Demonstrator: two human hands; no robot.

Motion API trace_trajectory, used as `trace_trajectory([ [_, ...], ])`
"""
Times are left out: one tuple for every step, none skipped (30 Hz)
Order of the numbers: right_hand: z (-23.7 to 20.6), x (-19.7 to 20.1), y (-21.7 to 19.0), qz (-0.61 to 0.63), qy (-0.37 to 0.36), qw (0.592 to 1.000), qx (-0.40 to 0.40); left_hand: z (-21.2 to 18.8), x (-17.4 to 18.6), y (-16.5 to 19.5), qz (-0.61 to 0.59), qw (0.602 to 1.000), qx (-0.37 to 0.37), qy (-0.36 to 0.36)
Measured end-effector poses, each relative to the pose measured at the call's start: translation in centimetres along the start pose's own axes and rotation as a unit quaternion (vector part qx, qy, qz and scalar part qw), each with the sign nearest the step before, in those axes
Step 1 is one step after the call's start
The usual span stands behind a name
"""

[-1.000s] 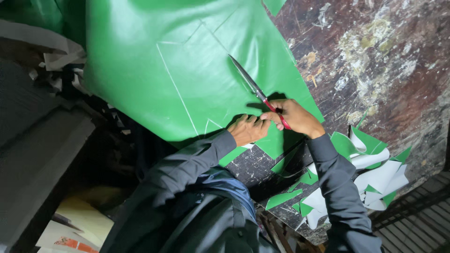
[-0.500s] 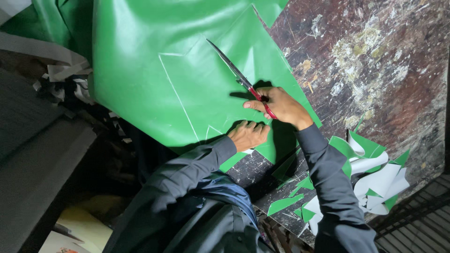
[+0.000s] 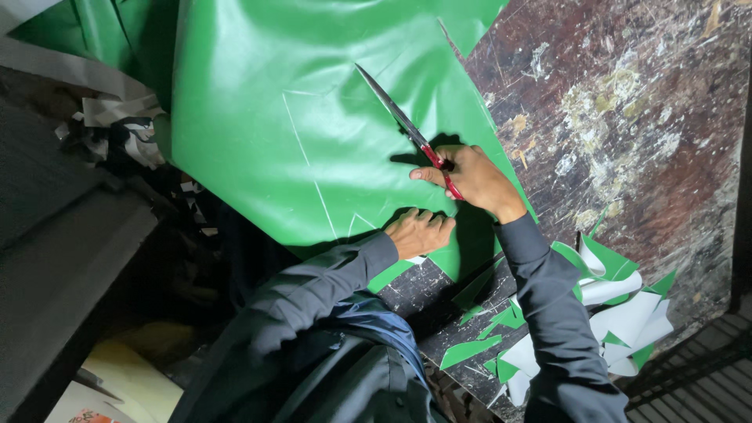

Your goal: The person uses red-handled scissors to cut a large sheet of green vinyl on a dark worktable. They follow white guide lines drawn on the material, cutting out several shapes and trimming edges. Cut pieces and offcuts accumulate on the table as the person repositions the sheet to continue cutting.

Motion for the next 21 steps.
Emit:
trace_trajectory([
  [0.0,-0.4,0.4,0.037,-0.014,0.999,-0.016,0.0,0.0,-0.1,-0.006,1.0,0.0,-0.004],
  [-0.1,-0.8,0.9,0.075,-0.027,0.996,-0.033,0.0,-0.1,-0.1,-0.006,1.0,-0.005,-0.005],
  [-0.3,-1.3,1.1,0.136,-0.044,0.989,-0.027,-0.1,-0.1,-0.1,-0.006,1.0,-0.01,-0.006],
  [-0.6,-2.0,1.4,0.198,-0.062,0.978,-0.021,-0.1,-0.1,-0.1,-0.007,1.0,-0.014,-0.008],
  [-1.1,-2.8,1.6,0.26,-0.079,0.962,-0.018,-0.1,0.0,-0.2,-0.012,1.0,-0.015,0.006],
  [-1.4,-3.4,1.8,0.29,-0.073,0.954,-0.006,0.0,0.2,-0.2,-0.017,0.999,-0.018,0.021],
  [-1.8,-4.1,2.0,0.322,-0.069,0.944,0.004,0.0,0.3,-0.2,-0.023,0.999,-0.021,0.033],
  [-2.8,-4.9,2.1,0.354,-0.065,0.933,0.013,0.1,0.4,-0.4,-0.09,0.996,-0.004,-0.001],
  [-3.9,-5.6,2.4,0.363,-0.051,0.93,0.003,0.1,0.5,-0.4,-0.152,0.988,0.012,-0.034],
  [-4.6,-6.0,2.6,0.37,-0.032,0.928,0.002,0.2,0.5,-0.7,-0.207,0.976,0.022,-0.062],
  [-4.8,-5.8,2.9,0.375,-0.003,0.927,0.008,0.3,0.7,-1.2,-0.246,0.967,0.042,-0.05],
  [-5.6,-5.5,3.2,0.379,0.027,0.924,0.037,-0.1,1.2,-1.5,-0.287,0.955,0.058,-0.042],
  [-7.2,-5.4,3.5,0.387,0.055,0.918,0.059,-0.6,1.8,-1.7,-0.332,0.939,0.078,-0.042],
  [-9.3,-6.4,3.9,0.397,0.08,0.911,0.071,-1.1,2.1,-1.8,-0.335,0.936,0.086,-0.062],
  [-11.7,-7.9,4.2,0.419,0.122,0.897,0.077,-1.9,2.5,-2.2,-0.339,0.931,0.103,-0.084],
  [-14.3,-9.5,4.5,0.439,0.163,0.88,0.083,-3.1,3.3,-2.1,-0.341,0.926,0.122,-0.106],
  [-16.4,-10.5,5.1,0.453,0.216,0.86,0.095,-4.3,4.0,-2.2,-0.339,0.918,0.172,-0.109],
  [-17.9,-12.1,5.9,0.463,0.25,0.846,0.087,-5.5,4.7,-2.5,-0.336,0.91,0.215,-0.112],
  [-19.7,-14.4,6.6,0.476,0.281,0.83,0.074,-6.7,5.5,-2.7,-0.337,0.903,0.242,-0.113],
  [-21.6,-17.0,7.4,0.49,0.308,0.813,0.058,-8.0,6.3,-3.0,-0.338,0.893,0.273,-0.114],
  [-23.3,-19.9,8.1,0.513,0.313,0.799,0.036,-9.2,7.3,-3.3,-0.336,0.888,0.299,-0.092],
])
Point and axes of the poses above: each hand's wrist, its own z-axis towards the middle knuckle, its own x-axis out of the back of the hand, y = z × x, the point moved 4 cm from there along z, towards the middle knuckle, and after that the axes turned 12 degrees about x, right-handed, at the moved point
